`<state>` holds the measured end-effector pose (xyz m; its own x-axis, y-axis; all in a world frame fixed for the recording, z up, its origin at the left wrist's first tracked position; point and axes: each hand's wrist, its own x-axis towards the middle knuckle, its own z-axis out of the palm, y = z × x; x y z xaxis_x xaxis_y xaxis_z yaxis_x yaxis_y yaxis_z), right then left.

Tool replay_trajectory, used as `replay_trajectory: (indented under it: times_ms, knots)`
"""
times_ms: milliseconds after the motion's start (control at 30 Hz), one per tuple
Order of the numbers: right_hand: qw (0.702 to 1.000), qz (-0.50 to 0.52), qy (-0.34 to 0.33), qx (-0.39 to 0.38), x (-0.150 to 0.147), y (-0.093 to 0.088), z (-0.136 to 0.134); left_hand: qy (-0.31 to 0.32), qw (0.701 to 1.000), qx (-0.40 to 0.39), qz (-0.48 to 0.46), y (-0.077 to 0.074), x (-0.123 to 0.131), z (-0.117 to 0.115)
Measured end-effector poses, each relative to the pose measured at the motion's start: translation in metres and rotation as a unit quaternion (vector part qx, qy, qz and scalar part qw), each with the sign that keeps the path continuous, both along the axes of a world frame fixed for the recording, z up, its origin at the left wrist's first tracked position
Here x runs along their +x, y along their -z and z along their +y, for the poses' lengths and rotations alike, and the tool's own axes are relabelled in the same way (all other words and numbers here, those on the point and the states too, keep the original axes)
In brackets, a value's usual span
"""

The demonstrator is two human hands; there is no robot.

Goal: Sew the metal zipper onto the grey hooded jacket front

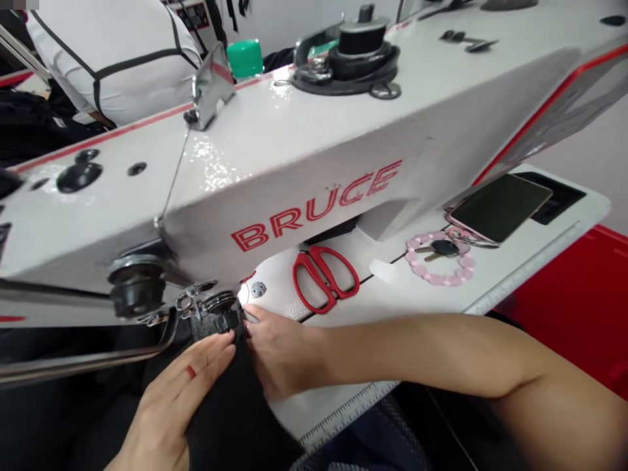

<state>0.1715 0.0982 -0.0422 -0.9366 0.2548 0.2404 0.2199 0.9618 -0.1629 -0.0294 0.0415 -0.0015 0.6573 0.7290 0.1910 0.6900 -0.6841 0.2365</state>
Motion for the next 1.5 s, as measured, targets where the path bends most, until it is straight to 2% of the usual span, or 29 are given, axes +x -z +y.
replay_trajectory:
  times_ms: [100, 200, 333, 400, 467, 600, 767, 933, 1133, 1233, 1300, 1367, 1433, 1500]
  knots:
    - [0.998, 0.035, -0.043, -0.016, 0.01, -0.006, -0.006, 0.048, 0.996, -0.016, 0.077, 0.005, -0.023, -0.001]
    - [0.999, 0.039, -0.019, 0.02, 0.019, -0.01, -0.027, 0.053, 0.99, -0.019, 0.127, 0.006, -0.033, 0.001]
    - [0.99, 0.082, 0.014, 0.116, 0.019, -0.005, -0.048, 0.028, 0.99, 0.011, 0.137, 0.007, -0.018, 0.006]
    - [0.987, 0.095, 0.018, 0.132, 0.016, -0.001, -0.051, 0.028, 0.989, 0.042, 0.143, 0.008, -0.009, 0.009]
    - [0.988, 0.085, 0.022, 0.129, 0.014, 0.0, -0.05, 0.055, 0.986, 0.068, 0.143, 0.01, -0.004, 0.011]
    - [0.993, 0.05, 0.021, 0.103, 0.014, -0.006, -0.045, 0.086, 0.99, 0.069, 0.086, 0.011, 0.0, 0.009]
    - [0.996, 0.084, 0.01, 0.038, 0.014, -0.007, -0.041, 0.068, 0.996, 0.048, -0.019, 0.013, 0.007, 0.007]
    - [0.998, 0.041, 0.037, 0.002, 0.011, -0.003, -0.035, 0.058, 0.995, 0.021, -0.074, 0.014, 0.009, 0.018]
    - [0.999, 0.007, 0.046, 0.001, 0.006, -0.008, -0.022, 0.022, 0.995, -0.051, -0.086, 0.015, 0.006, 0.04]
    - [0.997, 0.026, 0.058, 0.04, 0.0, -0.004, -0.021, -0.004, 0.994, -0.072, -0.077, 0.012, 0.003, 0.043]
    - [0.996, 0.044, 0.052, 0.056, -0.004, -0.001, -0.023, -0.041, 0.993, -0.083, -0.074, 0.007, 0.005, 0.032]
    - [0.997, 0.062, 0.027, 0.036, -0.007, 0.001, -0.027, -0.108, 0.988, -0.075, -0.077, 0.003, 0.013, 0.008]
    - [0.997, 0.079, 0.011, 0.009, -0.007, 0.0, -0.03, -0.18, 0.98, -0.028, -0.078, 0.004, 0.023, -0.023]
    - [0.997, 0.079, 0.016, 0.0, -0.006, -0.003, -0.032, -0.217, 0.973, 0.05, -0.053, 0.012, 0.027, -0.046]
